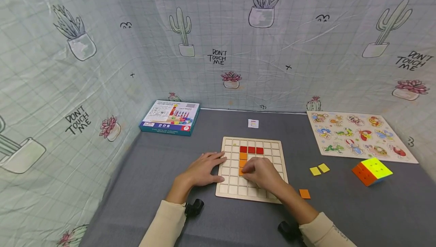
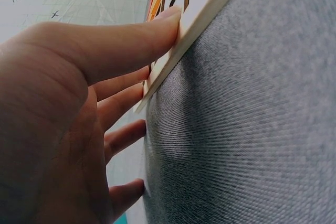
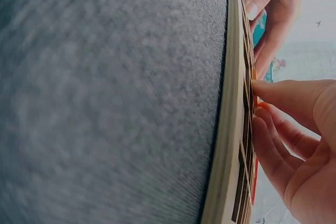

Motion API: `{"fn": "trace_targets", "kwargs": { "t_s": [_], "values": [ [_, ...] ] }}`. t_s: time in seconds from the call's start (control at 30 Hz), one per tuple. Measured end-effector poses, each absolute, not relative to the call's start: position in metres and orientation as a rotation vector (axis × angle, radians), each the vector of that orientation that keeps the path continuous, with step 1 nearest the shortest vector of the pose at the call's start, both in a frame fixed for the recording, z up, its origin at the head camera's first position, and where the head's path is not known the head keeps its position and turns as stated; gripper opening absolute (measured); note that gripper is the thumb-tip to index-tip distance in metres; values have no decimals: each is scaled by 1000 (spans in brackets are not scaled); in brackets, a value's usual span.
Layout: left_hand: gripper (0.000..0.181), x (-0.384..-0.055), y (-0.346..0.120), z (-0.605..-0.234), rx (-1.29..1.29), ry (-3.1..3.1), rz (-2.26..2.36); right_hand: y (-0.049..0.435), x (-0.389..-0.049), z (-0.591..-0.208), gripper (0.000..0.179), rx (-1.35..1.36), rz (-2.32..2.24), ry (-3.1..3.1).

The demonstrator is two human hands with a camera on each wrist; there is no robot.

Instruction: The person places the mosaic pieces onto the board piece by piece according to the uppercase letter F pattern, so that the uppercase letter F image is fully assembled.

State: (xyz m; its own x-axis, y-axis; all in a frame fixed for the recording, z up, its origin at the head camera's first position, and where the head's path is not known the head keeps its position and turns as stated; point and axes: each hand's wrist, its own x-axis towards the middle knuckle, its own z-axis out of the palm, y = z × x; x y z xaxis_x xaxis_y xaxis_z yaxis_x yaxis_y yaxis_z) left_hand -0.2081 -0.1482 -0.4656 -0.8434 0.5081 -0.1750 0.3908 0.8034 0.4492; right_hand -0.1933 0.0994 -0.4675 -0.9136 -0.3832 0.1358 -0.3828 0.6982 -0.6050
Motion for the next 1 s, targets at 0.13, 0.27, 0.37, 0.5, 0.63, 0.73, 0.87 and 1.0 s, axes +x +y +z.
{"fn": "trace_targets", "kwargs": {
  "t_s": [0.13,0.27,0.37,0.5,0.63,0.73,0.87,1.0],
  "values": [
    [70,-208,-148,-466,689,2702,586,102,-194,-466,11,-669,-1020,2862],
    [71,-208,-147,-467,680,2702,577,108,-193,-464,15,-707,-1046,2789],
    [71,-208,-147,-467,676,2701,562,115,-192,-464,19,-732,-1105,2711],
    [71,-209,-148,-467,699,2698,564,127,-189,-462,26,-754,-1166,2654],
    [71,-210,-148,-466,716,2693,573,146,-185,-458,31,-754,-1095,2718],
    [71,-210,-148,-465,719,2693,571,164,-181,-455,32,-739,-1009,2778],
    [71,-210,-148,-466,716,2696,564,190,-173,-452,35,-710,-943,2806],
    [72,-209,-149,-466,710,2698,554,215,-163,-452,39,-663,-872,2836]
  ]
}}
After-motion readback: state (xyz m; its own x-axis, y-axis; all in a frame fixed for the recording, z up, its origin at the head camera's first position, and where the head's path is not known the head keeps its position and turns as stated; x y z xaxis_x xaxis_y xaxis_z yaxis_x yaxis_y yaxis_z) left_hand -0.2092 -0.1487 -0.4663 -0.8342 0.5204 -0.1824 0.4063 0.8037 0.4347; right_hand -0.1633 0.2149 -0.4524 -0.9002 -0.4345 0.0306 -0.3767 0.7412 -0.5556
